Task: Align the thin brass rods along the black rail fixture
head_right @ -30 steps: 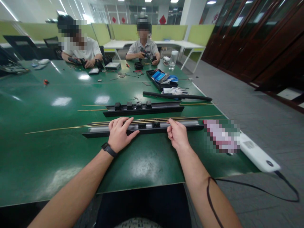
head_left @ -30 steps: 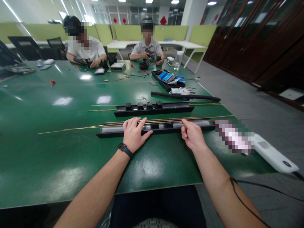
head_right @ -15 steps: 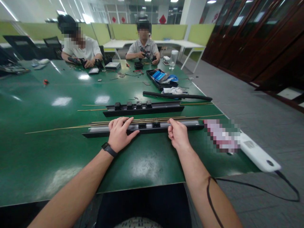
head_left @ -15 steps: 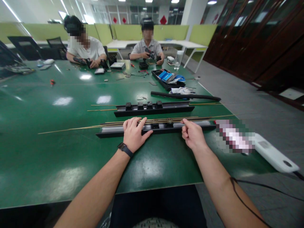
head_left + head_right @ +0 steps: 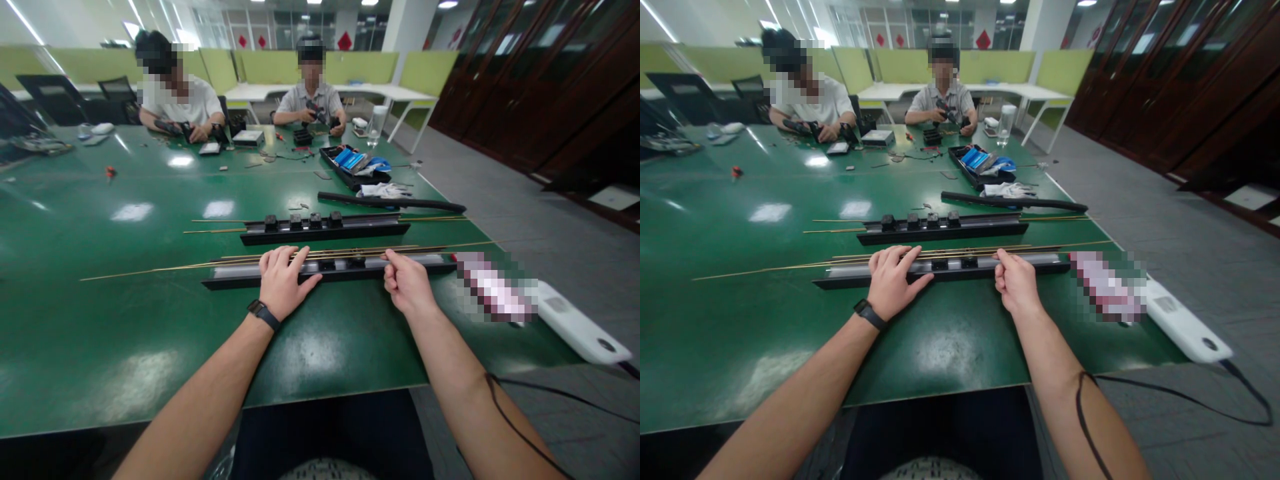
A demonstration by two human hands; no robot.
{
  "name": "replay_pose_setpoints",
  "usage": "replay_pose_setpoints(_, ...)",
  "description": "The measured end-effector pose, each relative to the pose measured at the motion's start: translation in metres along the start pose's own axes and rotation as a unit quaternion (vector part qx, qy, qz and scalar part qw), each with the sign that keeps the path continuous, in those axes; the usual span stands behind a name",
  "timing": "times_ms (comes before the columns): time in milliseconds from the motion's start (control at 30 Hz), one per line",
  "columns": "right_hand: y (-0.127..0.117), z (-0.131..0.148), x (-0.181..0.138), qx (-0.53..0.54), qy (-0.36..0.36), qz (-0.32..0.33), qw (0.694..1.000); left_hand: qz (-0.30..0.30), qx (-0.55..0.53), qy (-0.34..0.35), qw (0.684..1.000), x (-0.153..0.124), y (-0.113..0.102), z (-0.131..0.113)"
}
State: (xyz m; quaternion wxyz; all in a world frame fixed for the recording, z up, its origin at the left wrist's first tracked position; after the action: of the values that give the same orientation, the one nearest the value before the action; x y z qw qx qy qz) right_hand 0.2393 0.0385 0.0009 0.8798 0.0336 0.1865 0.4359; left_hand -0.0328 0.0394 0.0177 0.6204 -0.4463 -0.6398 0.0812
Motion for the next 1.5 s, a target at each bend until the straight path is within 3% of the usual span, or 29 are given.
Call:
replay_pose_setpoints(333,0.0058,-0.0049,-0.0030,-0.026,0.010,0.064,0.998,0.001,-0.001,-0.003,1.000,-0.0008,0.0008,0.0008)
replay_pose_setpoints(633,-0.0016,-0.0004,0.0011,0.008,0.011,-0.001,1.000,-0.003,-0.004,-0.002,1.000,-0.0005,0.0011,0.0005)
replay_pose_setpoints(900,0.0064,-0.0057,-0.0047,-0.026,0.011,0.067,0.997,-0.004,-0.002,-0.003,1.000,-0.0006,0.0007,0.0004)
replay_pose_setpoints(1200,-0.0009,-0.0013,0.0015,-0.003,0.016,0.003,1.000,-0.001,-0.001,-0.001,1.000,-0.0007,0.0016,0.0008)
replay_pose_setpoints(1500,0.0058,-0.0071,0.0000,-0.021,0.015,0.064,0.998,-0.007,0.004,0.004,1.000,-0.0015,0.0024,0.0011)
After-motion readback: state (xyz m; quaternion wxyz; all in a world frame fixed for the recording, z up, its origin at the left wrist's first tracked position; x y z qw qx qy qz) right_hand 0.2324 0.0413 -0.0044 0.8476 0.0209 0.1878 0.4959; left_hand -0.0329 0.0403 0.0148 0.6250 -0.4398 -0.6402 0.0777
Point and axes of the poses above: each hand's wrist, its own x-axis towards the middle knuckle, its own y-axis out of the palm, z = x × y, the point moved 4 cm from there along x, towards the middle knuckle, and after that the axes turned 12 degrees about -z, right-handed, at the moved point
